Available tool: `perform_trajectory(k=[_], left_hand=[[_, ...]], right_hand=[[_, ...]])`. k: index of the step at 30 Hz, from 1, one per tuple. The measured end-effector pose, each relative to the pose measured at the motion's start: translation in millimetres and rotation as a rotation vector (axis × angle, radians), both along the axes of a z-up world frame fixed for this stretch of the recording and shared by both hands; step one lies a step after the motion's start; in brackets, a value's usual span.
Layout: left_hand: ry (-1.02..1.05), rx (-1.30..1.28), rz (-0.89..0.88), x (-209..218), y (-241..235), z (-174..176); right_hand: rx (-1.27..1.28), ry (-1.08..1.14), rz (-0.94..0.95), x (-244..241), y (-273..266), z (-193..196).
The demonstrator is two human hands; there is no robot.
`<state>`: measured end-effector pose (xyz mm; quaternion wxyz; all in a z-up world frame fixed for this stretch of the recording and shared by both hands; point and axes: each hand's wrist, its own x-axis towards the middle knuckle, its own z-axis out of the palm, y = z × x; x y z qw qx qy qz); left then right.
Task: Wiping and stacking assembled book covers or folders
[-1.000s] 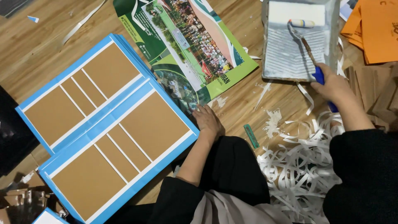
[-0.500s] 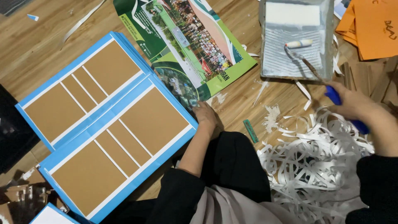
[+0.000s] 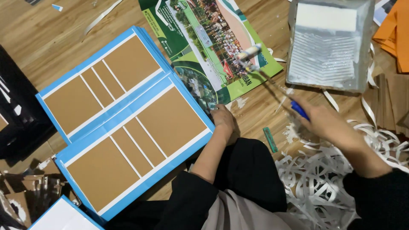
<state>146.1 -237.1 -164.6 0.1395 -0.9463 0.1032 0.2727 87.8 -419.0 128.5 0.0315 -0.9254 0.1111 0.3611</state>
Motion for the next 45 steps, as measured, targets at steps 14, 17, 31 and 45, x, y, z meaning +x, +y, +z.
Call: perform_trajectory(k=[14, 17, 31, 45], left_hand=[[-0.128, -0.138, -0.003, -28, 6, 119], [0.067, -0.017, -0.121, -17, 7, 105], [0.075, 0.1, -0.191, -17, 1, 86], [-0.134, -0.137, 0.008, -17, 0, 50]], right_hand=[[0.263, -0.423, 0.015, 204, 83, -123], [0.315, -0.366, -0.057, 243, 104, -95], [0.303, -0.289, -0.046, 223, 86, -93], [0.061, -0.007, -0.135, -61, -11, -63]])
